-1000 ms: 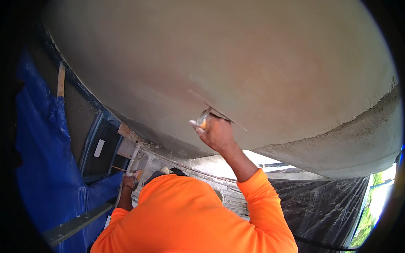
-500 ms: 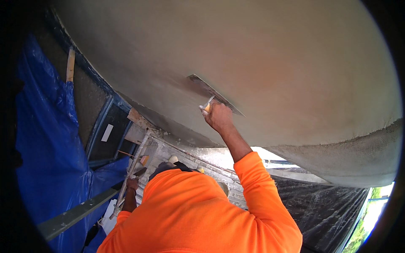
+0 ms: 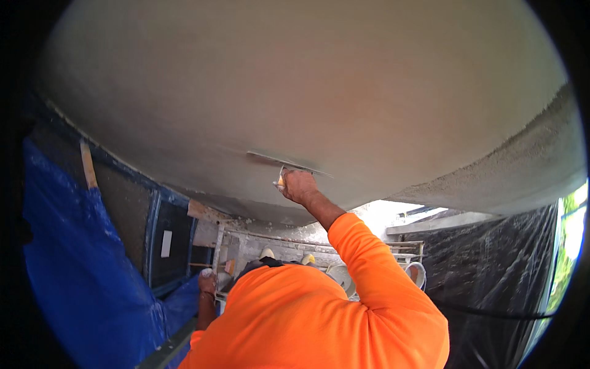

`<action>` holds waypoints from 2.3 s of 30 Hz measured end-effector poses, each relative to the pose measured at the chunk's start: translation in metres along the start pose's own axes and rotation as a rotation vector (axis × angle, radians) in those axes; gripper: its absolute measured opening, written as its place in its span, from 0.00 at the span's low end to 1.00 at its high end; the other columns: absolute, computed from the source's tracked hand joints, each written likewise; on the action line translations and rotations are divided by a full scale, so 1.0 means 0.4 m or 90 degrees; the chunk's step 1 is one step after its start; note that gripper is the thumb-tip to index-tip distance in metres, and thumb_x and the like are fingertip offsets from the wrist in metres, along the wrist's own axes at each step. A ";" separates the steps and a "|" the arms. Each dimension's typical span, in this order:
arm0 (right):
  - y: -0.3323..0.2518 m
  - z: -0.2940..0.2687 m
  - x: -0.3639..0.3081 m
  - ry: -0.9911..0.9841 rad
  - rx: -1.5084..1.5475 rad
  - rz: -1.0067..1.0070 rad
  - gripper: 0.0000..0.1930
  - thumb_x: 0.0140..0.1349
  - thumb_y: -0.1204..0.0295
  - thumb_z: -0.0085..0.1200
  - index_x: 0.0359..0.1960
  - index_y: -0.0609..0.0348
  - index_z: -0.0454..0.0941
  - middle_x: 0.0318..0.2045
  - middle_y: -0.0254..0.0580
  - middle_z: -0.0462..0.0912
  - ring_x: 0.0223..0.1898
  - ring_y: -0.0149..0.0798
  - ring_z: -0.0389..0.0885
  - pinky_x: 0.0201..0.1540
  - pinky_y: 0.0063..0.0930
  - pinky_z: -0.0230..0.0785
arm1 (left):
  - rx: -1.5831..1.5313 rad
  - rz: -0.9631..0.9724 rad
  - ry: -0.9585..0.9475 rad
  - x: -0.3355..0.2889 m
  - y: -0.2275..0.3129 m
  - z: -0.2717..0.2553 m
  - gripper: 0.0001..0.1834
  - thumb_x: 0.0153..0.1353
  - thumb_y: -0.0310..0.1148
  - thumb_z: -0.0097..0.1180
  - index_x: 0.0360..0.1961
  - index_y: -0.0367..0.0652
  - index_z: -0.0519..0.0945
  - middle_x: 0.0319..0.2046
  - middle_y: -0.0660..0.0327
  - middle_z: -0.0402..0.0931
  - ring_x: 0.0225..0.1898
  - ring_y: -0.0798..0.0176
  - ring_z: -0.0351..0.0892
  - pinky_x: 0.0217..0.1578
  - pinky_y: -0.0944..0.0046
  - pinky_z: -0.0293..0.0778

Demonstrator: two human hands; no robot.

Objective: The person stands on scaffolding and uses a trowel to apply and smooth plaster on a ceiling. They periodically dip a brush into a bucket of water and lightly brush the plastered surface, then continue smoothing with the trowel.

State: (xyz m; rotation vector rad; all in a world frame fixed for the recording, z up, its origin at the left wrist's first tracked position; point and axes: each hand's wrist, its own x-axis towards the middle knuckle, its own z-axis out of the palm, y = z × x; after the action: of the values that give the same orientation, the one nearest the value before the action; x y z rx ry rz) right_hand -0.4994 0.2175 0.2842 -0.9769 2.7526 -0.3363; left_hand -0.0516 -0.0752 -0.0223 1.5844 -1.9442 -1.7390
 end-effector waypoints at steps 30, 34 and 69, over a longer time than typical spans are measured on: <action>0.517 -0.650 -0.597 0.671 0.911 -0.058 0.15 0.67 0.62 0.65 0.33 0.54 0.72 0.20 0.28 0.74 0.18 0.23 0.71 0.21 0.21 0.66 | 0.216 0.019 -0.161 -0.131 0.356 0.267 0.11 0.59 0.29 0.70 0.37 0.47 0.77 0.20 0.65 0.76 0.16 0.66 0.74 0.13 0.62 0.69; 0.588 -0.501 -0.712 0.766 0.974 0.108 0.13 0.68 0.63 0.64 0.34 0.54 0.73 0.20 0.28 0.74 0.18 0.24 0.72 0.21 0.22 0.68 | 0.278 0.033 -0.151 -0.175 0.355 0.257 0.10 0.60 0.32 0.70 0.36 0.45 0.78 0.22 0.65 0.78 0.19 0.67 0.76 0.17 0.63 0.71; 0.310 0.338 -1.008 0.528 0.674 0.871 0.23 0.62 0.58 0.63 0.43 0.70 0.79 0.34 0.59 0.85 0.38 0.52 0.85 0.43 0.42 0.74 | 1.055 1.204 -0.288 -0.878 1.158 1.302 0.45 0.67 0.40 0.56 0.79 0.43 0.48 0.29 0.56 0.84 0.29 0.53 0.86 0.31 0.53 0.81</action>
State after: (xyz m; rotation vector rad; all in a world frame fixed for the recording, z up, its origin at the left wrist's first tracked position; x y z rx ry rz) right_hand -0.2305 0.5489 0.1659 1.4338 2.3202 -1.7736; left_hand -0.5101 0.4415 0.3407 -1.1713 -2.8920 0.5523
